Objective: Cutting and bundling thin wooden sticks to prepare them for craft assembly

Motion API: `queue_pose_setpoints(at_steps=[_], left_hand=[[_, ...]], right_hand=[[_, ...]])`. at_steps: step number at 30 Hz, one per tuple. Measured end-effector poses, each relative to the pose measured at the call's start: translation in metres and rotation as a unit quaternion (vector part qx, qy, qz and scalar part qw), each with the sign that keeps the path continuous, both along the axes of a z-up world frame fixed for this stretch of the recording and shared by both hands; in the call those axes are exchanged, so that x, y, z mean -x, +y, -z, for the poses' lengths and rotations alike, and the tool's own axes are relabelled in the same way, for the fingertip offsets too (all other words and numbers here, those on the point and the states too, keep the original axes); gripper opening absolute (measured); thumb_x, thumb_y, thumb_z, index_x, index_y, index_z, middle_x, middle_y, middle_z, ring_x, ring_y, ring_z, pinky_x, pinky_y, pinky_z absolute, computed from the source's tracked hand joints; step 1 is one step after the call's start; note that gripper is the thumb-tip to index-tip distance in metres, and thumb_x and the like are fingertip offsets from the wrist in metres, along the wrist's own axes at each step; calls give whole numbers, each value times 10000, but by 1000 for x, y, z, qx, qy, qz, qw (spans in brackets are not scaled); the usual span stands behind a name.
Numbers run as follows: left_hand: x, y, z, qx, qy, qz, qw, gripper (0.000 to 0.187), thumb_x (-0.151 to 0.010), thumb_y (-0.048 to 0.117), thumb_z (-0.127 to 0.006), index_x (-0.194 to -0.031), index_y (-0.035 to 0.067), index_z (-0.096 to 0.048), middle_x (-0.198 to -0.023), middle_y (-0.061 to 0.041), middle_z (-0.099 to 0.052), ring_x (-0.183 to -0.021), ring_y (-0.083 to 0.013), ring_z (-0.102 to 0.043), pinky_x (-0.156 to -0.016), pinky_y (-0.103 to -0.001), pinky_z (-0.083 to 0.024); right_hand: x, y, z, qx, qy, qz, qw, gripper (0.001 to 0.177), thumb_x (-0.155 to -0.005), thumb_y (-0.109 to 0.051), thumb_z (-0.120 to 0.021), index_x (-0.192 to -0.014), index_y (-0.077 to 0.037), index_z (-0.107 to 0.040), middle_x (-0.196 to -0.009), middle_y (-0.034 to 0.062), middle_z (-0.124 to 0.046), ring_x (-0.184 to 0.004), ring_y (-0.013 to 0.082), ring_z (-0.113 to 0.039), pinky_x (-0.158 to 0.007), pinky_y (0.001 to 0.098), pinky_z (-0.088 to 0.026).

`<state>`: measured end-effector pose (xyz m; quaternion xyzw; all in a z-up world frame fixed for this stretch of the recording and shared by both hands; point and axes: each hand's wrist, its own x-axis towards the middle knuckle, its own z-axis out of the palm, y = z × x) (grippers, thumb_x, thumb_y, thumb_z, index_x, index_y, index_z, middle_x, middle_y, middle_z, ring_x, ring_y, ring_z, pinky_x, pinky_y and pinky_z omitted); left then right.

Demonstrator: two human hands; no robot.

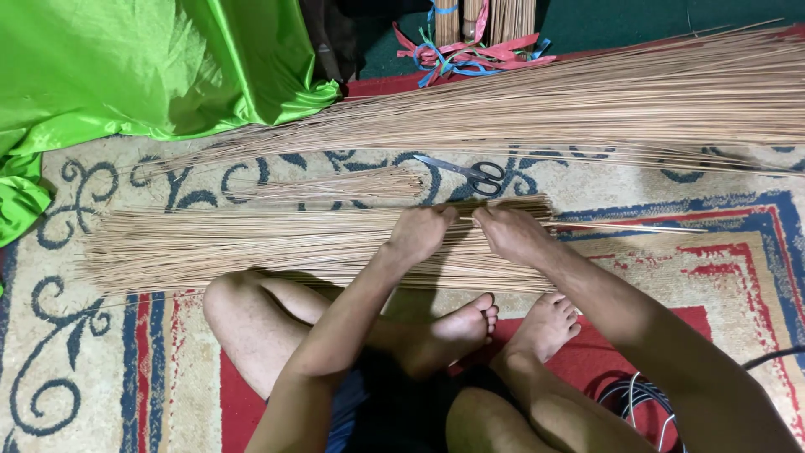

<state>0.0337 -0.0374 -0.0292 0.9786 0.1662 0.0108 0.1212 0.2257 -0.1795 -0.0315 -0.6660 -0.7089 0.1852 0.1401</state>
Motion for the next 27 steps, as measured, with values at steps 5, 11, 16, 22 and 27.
queue_pose_setpoints(at_steps=[5,11,16,22,27], left_hand=[[35,30,-14,40,24,-18,999,248,-965,87,-506,-1093,130,-714,-985,-130,-773,-849,-339,-775,-725,-476,-626],[33,31,2,22,12,-10,1000,217,-920,39,-553,-1061,112,-702,-924,-113,-761,-788,-322,-767,-686,-447,-626],[3,-3,-9,-1,35,0,999,180,-916,11,-557,-988,132,-671,-875,-88,-743,-734,-251,-752,-700,-386,-646],[15,6,-1,-21,-39,5,999,149,-883,62,-612,-972,146,-697,-916,-72,-749,-764,-285,-770,-662,-419,-623],[44,40,6,44,-18,-16,999,166,-977,114,-550,-1039,106,-704,-941,-151,-754,-837,-391,-763,-728,-513,-616]], right_hand=[[-41,-21,17,25,1,21,999,356,-963,-21,-463,-1296,33,-576,-931,231,-721,-848,389,-762,-717,447,-628],[-42,-22,4,21,-7,19,1000,252,-975,-128,-496,-1175,-7,-590,-854,248,-692,-840,468,-728,-689,539,-591],[0,-3,-10,14,27,5,1000,244,-1013,-146,-459,-1126,6,-613,-846,246,-698,-788,473,-728,-675,545,-587],[-14,-7,2,31,19,15,999,220,-1003,-170,-462,-1134,-57,-598,-819,228,-686,-792,461,-725,-670,560,-573],[-64,-28,31,42,5,39,998,265,-1006,-183,-469,-1199,-56,-597,-843,234,-690,-839,473,-723,-678,543,-590]])
